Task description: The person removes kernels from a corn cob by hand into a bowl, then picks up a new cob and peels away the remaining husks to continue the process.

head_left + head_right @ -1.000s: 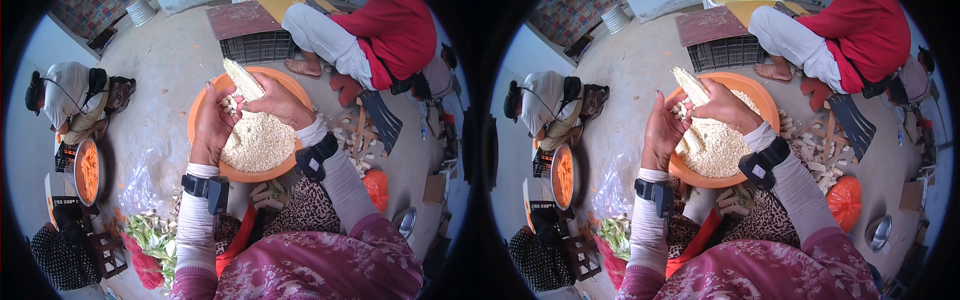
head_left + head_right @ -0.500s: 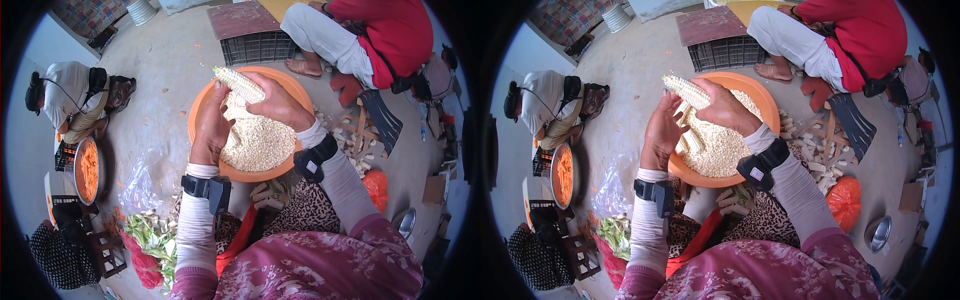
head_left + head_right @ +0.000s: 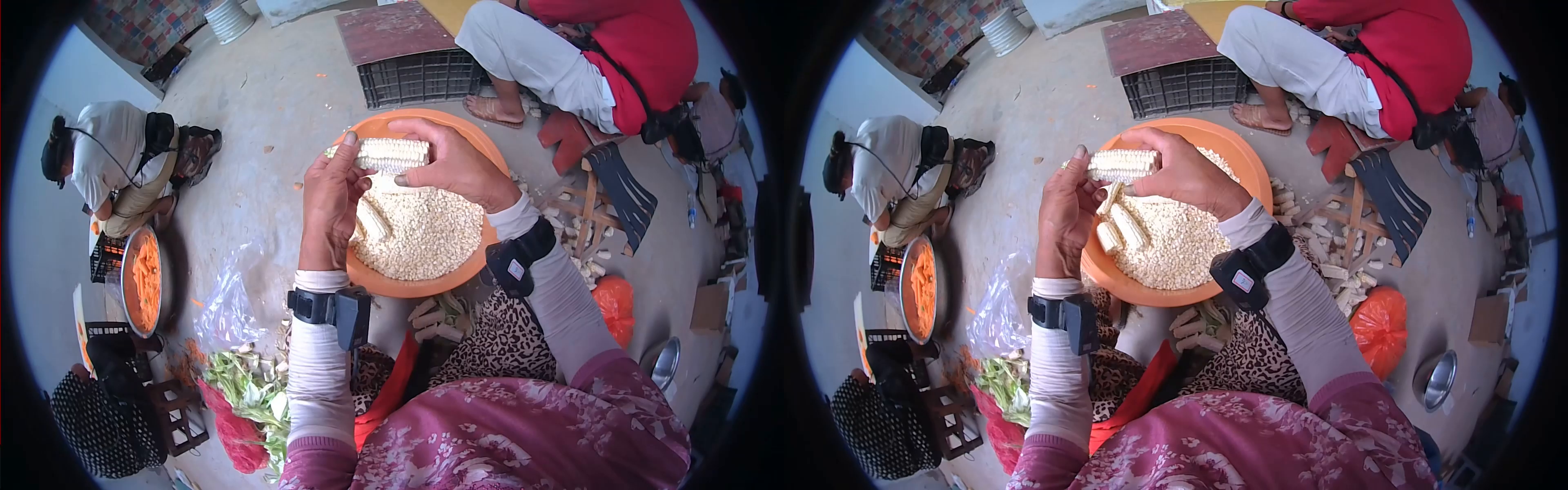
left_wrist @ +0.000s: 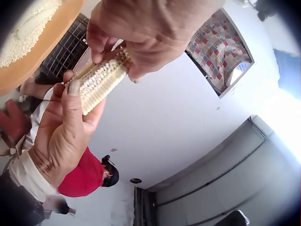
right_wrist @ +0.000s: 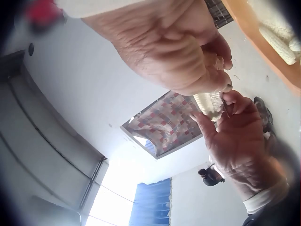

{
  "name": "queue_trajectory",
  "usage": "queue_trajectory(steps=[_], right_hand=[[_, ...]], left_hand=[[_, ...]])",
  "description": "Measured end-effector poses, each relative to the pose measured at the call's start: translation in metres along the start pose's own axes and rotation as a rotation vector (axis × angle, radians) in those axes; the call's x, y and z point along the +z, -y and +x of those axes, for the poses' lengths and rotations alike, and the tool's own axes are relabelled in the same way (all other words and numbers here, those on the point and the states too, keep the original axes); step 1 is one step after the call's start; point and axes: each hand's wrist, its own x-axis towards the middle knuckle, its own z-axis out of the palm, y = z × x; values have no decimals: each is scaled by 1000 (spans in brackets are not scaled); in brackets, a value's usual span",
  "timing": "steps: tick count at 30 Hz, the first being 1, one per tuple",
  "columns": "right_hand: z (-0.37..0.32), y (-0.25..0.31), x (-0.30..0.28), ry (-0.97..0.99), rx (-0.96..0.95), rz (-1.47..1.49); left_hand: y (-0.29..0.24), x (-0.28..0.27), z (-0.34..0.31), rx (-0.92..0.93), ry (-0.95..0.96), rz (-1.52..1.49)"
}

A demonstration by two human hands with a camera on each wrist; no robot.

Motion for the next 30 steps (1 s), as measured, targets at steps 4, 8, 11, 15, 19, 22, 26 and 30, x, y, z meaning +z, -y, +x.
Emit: queue_trajectory(steps=[4, 8, 11, 15, 19, 22, 26, 30], right_hand=[[4, -11, -6, -186, -26, 529], [7, -15, -12, -318, -12, 707], [10, -18, -9, -384, -9, 783], [14, -28, -11, -294, -97, 924], [13, -24, -7, -287, -53, 994], [11, -16, -2, -363, -14, 1033], [12, -21, 7, -255, -43, 1017], [12, -18, 14, -232, -94, 884]], left_hand=[[-5, 3, -5, 4, 102, -79], [8, 9, -11, -1, 161, 65], [18, 20, -17, -37, 171, 107], [32, 22, -16, 1, 140, 215], [34, 15, -10, -15, 107, 305], [27, 25, -14, -109, -29, 259], [45, 12, -1, -255, 74, 27], [31, 37, -26, -283, 278, -32]])
